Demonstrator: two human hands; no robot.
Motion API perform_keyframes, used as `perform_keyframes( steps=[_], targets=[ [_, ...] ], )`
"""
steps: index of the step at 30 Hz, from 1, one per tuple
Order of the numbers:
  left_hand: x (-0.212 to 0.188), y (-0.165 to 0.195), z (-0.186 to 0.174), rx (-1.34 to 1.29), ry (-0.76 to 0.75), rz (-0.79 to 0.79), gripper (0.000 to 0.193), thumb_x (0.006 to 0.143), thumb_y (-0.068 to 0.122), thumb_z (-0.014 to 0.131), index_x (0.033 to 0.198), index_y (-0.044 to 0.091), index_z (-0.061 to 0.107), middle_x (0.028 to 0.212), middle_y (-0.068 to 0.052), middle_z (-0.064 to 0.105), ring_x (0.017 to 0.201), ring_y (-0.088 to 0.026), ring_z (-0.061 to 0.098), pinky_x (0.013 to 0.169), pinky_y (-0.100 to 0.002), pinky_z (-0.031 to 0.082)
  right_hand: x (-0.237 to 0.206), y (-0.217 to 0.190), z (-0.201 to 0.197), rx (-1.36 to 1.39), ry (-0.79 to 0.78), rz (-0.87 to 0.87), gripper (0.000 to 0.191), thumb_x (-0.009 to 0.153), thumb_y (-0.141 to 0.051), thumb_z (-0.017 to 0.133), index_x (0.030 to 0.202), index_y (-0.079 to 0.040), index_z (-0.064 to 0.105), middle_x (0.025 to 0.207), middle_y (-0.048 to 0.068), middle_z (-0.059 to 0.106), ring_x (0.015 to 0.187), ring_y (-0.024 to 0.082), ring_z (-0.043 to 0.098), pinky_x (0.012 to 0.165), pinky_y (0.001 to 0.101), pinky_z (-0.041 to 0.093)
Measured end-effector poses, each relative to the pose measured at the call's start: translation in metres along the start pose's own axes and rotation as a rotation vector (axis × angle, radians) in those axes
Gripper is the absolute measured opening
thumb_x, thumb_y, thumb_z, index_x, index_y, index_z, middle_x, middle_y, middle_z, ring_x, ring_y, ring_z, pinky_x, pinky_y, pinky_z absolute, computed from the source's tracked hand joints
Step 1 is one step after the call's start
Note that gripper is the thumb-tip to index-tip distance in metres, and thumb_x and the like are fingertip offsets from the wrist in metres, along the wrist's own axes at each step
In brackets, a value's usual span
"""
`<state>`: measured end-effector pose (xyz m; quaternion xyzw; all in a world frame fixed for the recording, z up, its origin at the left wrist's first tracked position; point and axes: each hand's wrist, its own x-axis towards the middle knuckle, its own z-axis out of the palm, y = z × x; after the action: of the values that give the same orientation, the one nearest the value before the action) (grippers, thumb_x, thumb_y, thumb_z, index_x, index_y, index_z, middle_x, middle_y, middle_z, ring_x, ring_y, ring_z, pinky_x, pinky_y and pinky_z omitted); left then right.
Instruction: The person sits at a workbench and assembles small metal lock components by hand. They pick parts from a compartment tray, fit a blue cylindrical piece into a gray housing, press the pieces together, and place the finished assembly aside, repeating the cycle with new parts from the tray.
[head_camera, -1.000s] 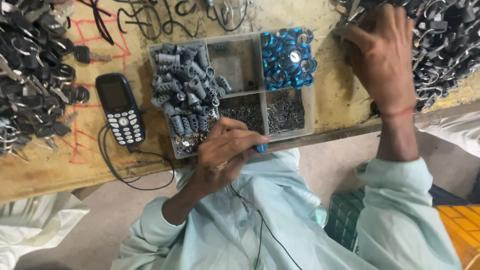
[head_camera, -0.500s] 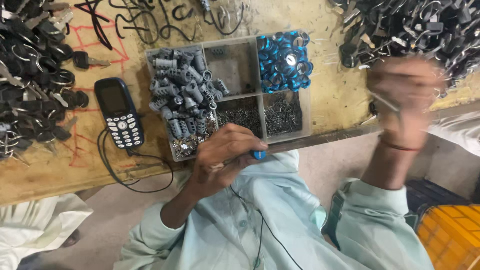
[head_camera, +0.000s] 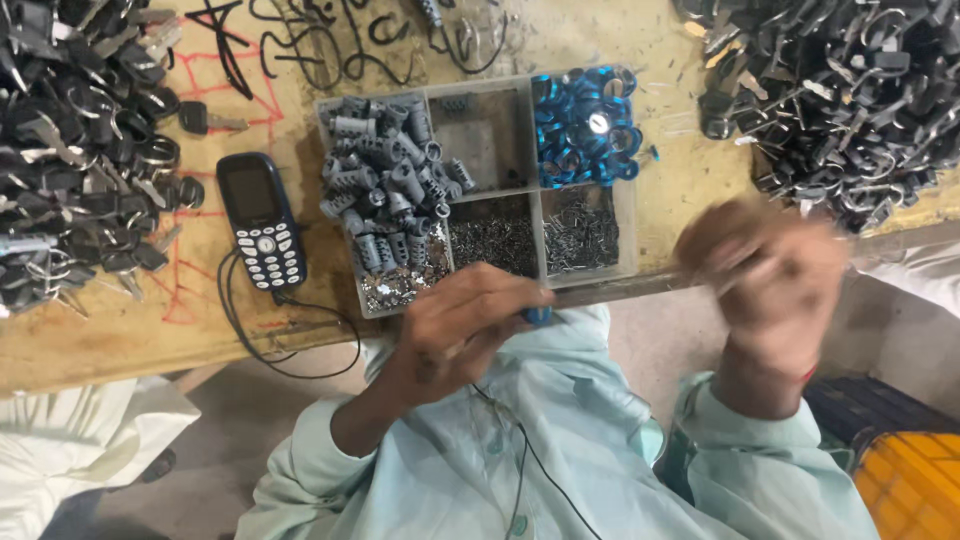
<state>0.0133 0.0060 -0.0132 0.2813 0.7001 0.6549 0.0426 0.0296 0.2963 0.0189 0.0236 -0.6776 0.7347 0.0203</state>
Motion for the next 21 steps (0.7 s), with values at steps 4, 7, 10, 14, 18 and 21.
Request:
perform_keyframes(
  steps=[4, 7, 10, 14, 18, 21],
  targets=[
    [0.002, 0.005, 0.003, 0.162, 0.000, 0.089, 0.044, 0.086, -0.012, 0.075, 0.126, 0.000, 0.063, 0.119, -0.011, 0.067, 0.107, -0.029, 0.070, 0.091, -0.040, 0.060, -0.017, 0.001, 0.041, -0.735, -0.331, -0.071, 0.027, 0.097, -0.002, 0.062, 0.123, -0.002, 0.056, 0.113, 0.017, 0.070, 0.084, 0.028, 0.069, 0.074, 0.0385, 0.054],
    [0.002, 0.004, 0.001, 0.197, -0.020, 0.080, 0.044, 0.085, -0.012, 0.073, 0.126, -0.003, 0.063, 0.121, -0.012, 0.066, 0.109, -0.030, 0.069, 0.092, -0.041, 0.060, -0.019, 0.007, 0.058, -0.729, -0.296, -0.066, 0.034, 0.097, 0.006, 0.066, 0.125, 0.003, 0.047, 0.114, 0.015, 0.069, 0.081, 0.027, 0.069, 0.070, 0.0362, 0.054],
    [-0.001, 0.003, -0.002, 0.254, -0.060, 0.097, 0.044, 0.082, -0.007, 0.071, 0.126, -0.006, 0.062, 0.120, -0.015, 0.066, 0.110, -0.033, 0.068, 0.092, -0.042, 0.059, -0.017, 0.003, 0.061, -0.866, -0.339, -0.191, 0.041, 0.093, 0.007, 0.067, 0.127, 0.003, 0.045, 0.107, 0.016, 0.065, 0.083, 0.031, 0.067, 0.071, 0.0401, 0.053],
    [-0.005, 0.002, -0.002, 0.340, -0.109, 0.138, 0.040, 0.088, -0.005, 0.069, 0.127, -0.009, 0.064, 0.120, -0.017, 0.067, 0.108, -0.032, 0.068, 0.090, -0.041, 0.059, -0.016, -0.007, 0.061, -1.054, -0.490, -0.332, 0.058, 0.076, 0.011, 0.068, 0.131, 0.003, 0.049, 0.080, 0.011, 0.054, 0.065, 0.030, 0.058, 0.057, 0.0431, 0.047],
    [-0.010, 0.005, 0.003, 0.341, -0.110, 0.192, 0.036, 0.088, -0.002, 0.074, 0.123, -0.008, 0.066, 0.119, -0.017, 0.067, 0.108, -0.033, 0.067, 0.091, -0.043, 0.058, -0.025, -0.006, 0.067, -0.974, -0.435, -0.360, 0.058, 0.086, 0.014, 0.065, 0.140, 0.005, 0.043, 0.079, 0.008, 0.050, 0.063, 0.027, 0.053, 0.055, 0.0414, 0.043],
    [-0.012, 0.006, 0.010, 0.238, -0.087, 0.150, 0.037, 0.084, -0.006, 0.072, 0.121, -0.007, 0.067, 0.121, -0.017, 0.068, 0.109, -0.032, 0.068, 0.093, -0.042, 0.058, -0.036, -0.001, 0.070, -1.008, -0.377, -0.269, 0.062, 0.082, 0.013, 0.064, 0.139, 0.003, 0.045, 0.076, 0.010, 0.049, 0.063, 0.029, 0.054, 0.055, 0.0433, 0.044]
  ],
)
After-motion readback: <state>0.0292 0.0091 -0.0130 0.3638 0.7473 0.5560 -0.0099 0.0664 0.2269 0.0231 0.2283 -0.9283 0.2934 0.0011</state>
